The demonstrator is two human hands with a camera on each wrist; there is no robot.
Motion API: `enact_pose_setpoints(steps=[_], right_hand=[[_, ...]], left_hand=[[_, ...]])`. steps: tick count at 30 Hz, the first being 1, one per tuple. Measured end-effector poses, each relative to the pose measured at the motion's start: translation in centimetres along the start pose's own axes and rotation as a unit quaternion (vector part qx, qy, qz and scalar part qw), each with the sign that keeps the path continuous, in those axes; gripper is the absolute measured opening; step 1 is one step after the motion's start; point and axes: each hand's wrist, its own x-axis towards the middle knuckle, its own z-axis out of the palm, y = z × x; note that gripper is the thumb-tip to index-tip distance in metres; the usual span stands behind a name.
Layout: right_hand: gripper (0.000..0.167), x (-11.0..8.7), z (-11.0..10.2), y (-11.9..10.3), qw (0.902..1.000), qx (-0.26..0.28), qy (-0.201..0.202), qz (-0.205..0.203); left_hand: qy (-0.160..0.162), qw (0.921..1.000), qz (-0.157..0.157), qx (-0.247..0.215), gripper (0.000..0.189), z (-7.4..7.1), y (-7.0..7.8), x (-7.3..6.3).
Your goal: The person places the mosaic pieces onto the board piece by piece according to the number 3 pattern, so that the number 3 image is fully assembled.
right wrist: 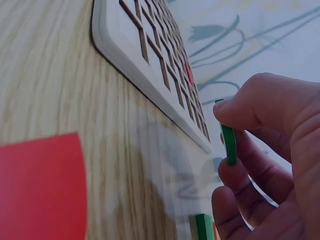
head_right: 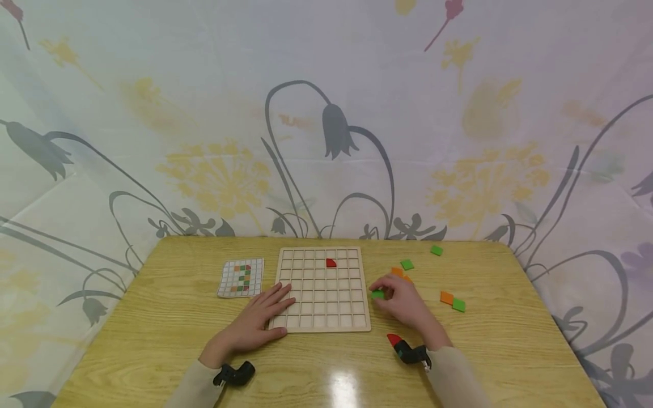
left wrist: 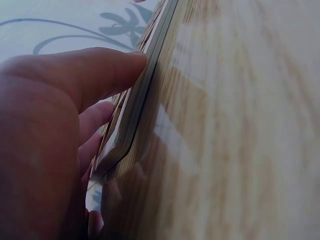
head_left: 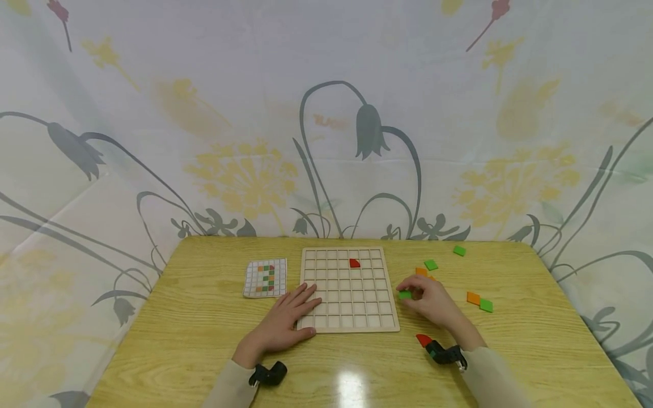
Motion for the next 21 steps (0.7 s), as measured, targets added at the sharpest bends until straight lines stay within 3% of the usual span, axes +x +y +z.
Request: enact_pose_setpoints(steps=[10, 21], right_hand=[[0.012, 2.3, 1.1, -1.3, 0.9996, 0.01, 0.009, -0.027], [0.013, 4.6, 3.3, -1.9, 0.9986, 0.051, -0.011, -0.009]], left_hand=[[0.003, 1.0, 0.003, 0.003, 0.064, 0.1, -0.2, 0.0], [-0.007, 1.0, -0.004, -0.004, 0.064, -0.3, 0.3, -0.1]])
